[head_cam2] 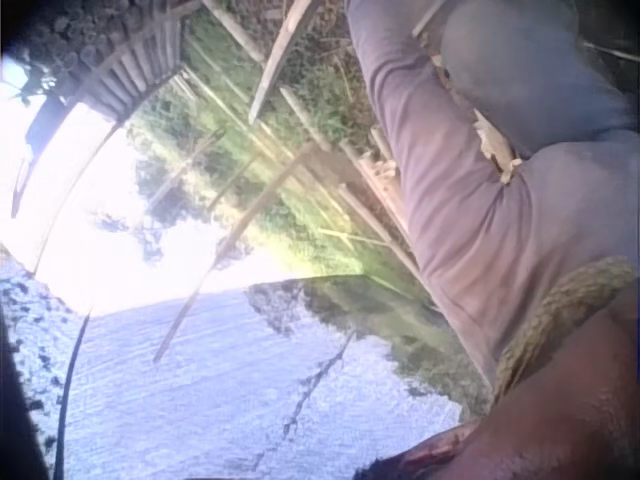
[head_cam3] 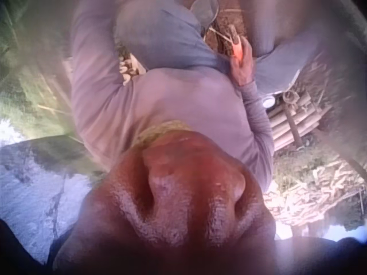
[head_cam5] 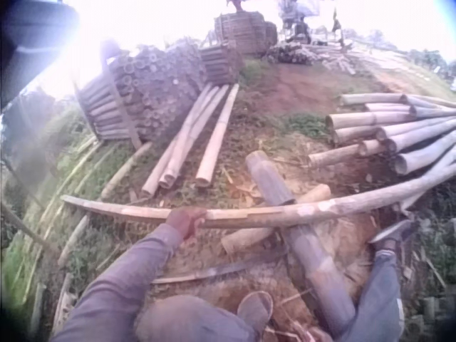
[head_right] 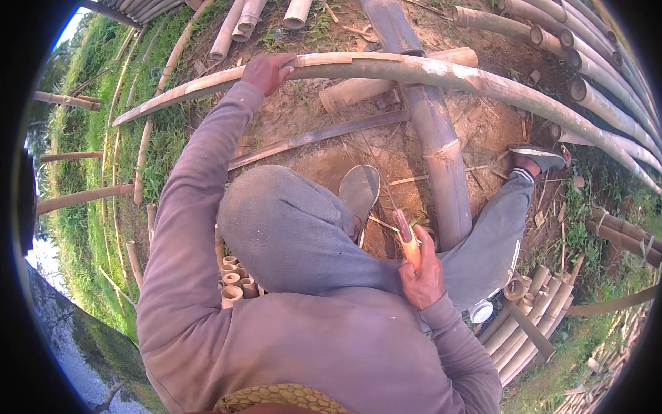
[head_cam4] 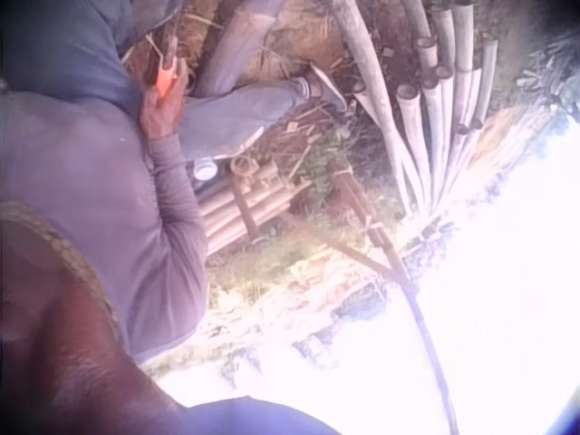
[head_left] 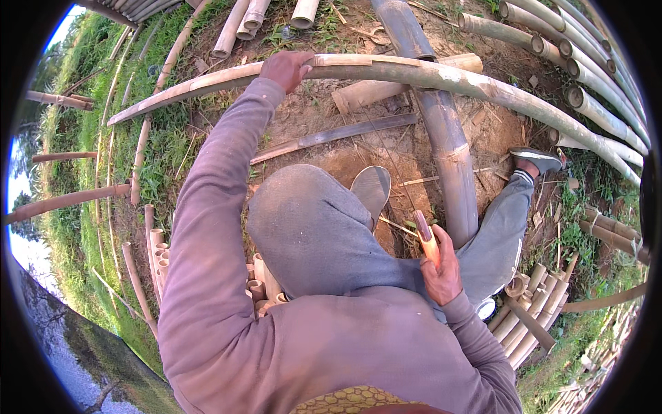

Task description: The person sits on the ground and uses a hand saw to cut long bamboo poles into shorter sections. They repeatedly position each pole, saw through it, and set the cut pieces aside.

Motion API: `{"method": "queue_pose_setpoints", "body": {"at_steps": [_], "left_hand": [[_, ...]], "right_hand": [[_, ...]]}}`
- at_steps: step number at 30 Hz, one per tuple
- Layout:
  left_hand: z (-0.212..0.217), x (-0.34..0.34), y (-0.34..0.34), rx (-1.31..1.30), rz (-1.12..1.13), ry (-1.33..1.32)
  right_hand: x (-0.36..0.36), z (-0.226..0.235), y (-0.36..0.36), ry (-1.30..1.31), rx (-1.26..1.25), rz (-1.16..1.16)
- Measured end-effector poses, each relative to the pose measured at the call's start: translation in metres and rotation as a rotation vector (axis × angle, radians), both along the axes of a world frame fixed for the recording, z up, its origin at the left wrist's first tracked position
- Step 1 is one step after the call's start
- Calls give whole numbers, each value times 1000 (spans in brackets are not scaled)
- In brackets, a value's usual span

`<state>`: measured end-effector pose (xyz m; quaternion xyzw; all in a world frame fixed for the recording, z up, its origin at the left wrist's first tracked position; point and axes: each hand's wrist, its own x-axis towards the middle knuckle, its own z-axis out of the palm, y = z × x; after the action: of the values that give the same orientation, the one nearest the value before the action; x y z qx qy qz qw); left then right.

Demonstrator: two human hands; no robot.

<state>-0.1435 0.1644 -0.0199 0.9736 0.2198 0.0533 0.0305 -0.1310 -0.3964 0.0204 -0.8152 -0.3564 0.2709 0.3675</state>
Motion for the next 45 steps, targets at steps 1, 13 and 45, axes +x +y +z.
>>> {"method": "queue_pose_setpoints", "body": {"at_steps": [1, 13, 45], "left_hand": [[3, 1, -2, -1, 4, 7], [3, 7, 10, 42, -35, 36], [-3, 4, 6, 47, -19, -31]], "right_hand": [[-4, 23, -4, 18, 1, -36], [-36, 53, 27, 294, 249, -334], [-86, 56, 58, 294, 153, -397]]}}
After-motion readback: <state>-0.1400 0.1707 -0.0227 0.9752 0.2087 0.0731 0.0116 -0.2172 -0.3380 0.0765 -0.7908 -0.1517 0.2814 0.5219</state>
